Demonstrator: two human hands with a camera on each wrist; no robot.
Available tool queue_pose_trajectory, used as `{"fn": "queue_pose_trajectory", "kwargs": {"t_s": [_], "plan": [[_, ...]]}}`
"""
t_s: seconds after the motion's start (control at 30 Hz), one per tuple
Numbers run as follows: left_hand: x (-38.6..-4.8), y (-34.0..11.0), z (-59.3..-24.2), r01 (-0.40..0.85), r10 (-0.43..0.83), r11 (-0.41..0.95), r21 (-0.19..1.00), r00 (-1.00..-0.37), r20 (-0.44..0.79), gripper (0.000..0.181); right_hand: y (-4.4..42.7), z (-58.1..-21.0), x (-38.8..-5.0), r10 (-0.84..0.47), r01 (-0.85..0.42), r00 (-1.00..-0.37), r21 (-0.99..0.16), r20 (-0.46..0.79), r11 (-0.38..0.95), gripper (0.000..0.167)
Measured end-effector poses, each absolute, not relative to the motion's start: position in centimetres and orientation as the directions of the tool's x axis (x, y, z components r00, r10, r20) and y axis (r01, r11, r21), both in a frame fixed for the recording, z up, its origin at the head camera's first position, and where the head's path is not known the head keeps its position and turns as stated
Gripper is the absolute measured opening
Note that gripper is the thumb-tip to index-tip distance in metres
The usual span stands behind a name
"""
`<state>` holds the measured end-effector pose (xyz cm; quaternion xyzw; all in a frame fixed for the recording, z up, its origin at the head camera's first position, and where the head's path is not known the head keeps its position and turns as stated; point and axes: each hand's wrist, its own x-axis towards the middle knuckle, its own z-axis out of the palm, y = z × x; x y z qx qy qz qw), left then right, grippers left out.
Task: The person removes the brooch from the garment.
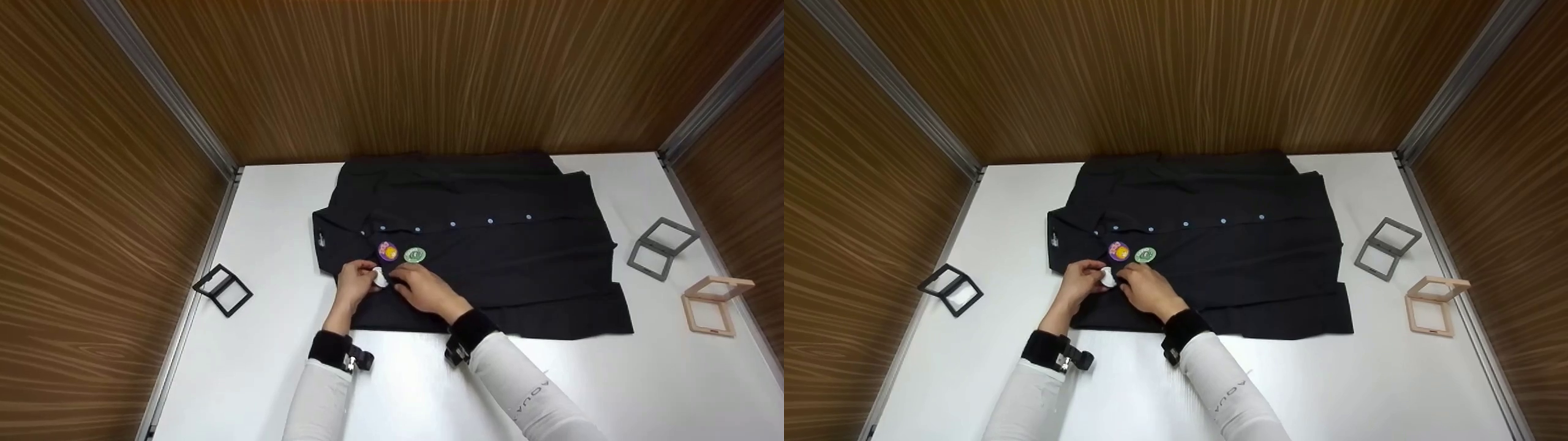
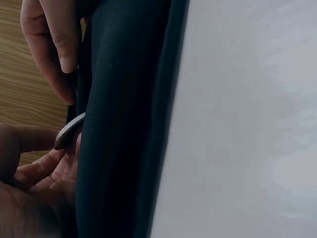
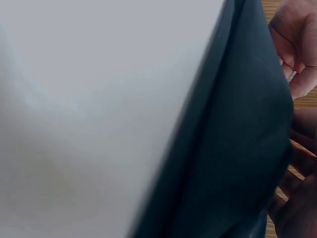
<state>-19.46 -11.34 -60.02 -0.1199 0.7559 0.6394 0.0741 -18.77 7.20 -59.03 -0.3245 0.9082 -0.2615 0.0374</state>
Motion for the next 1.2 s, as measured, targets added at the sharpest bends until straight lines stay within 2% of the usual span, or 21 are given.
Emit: {"fn": "queue_pose_trajectory", "kwargs": {"t_s": [0.23,0.37,0.6,0.83,1.2], "plan": [[-19.2,-11.5,-60.2,-0.278,-0.119,0.225,0.934,-0.959,-0.257,0.023,7.0,-60.1,-18.2,-0.616,-0.575,-0.783,-0.466,0.079,0.672,0.041],[-19.1,-11.5,-60.6,-0.28,-0.123,0.2,0.939,-0.958,-0.259,0.023,7.0,-60.6,-18.0,-0.622,-0.593,-0.778,-0.435,0.091,0.678,0.044],[-19.2,-11.4,-61.1,-0.267,-0.12,0.21,0.941,-0.962,-0.246,0.021,6.8,-61.1,-17.9,-0.601,-0.592,-0.79,-0.415,0.125,0.691,0.046],[-19.1,-11.5,-61.0,-0.289,-0.141,0.149,0.946,-0.953,-0.269,0.022,6.5,-61.8,-17.5,-0.557,-0.56,-0.817,-0.438,0.149,0.703,0.046],[-19.0,-11.4,-60.9,-0.259,-0.155,0.223,0.94,-0.961,-0.228,0.016,6.2,-61.5,-17.2,-0.561,-0.555,-0.819,-0.418,0.122,0.719,0.049]]}}
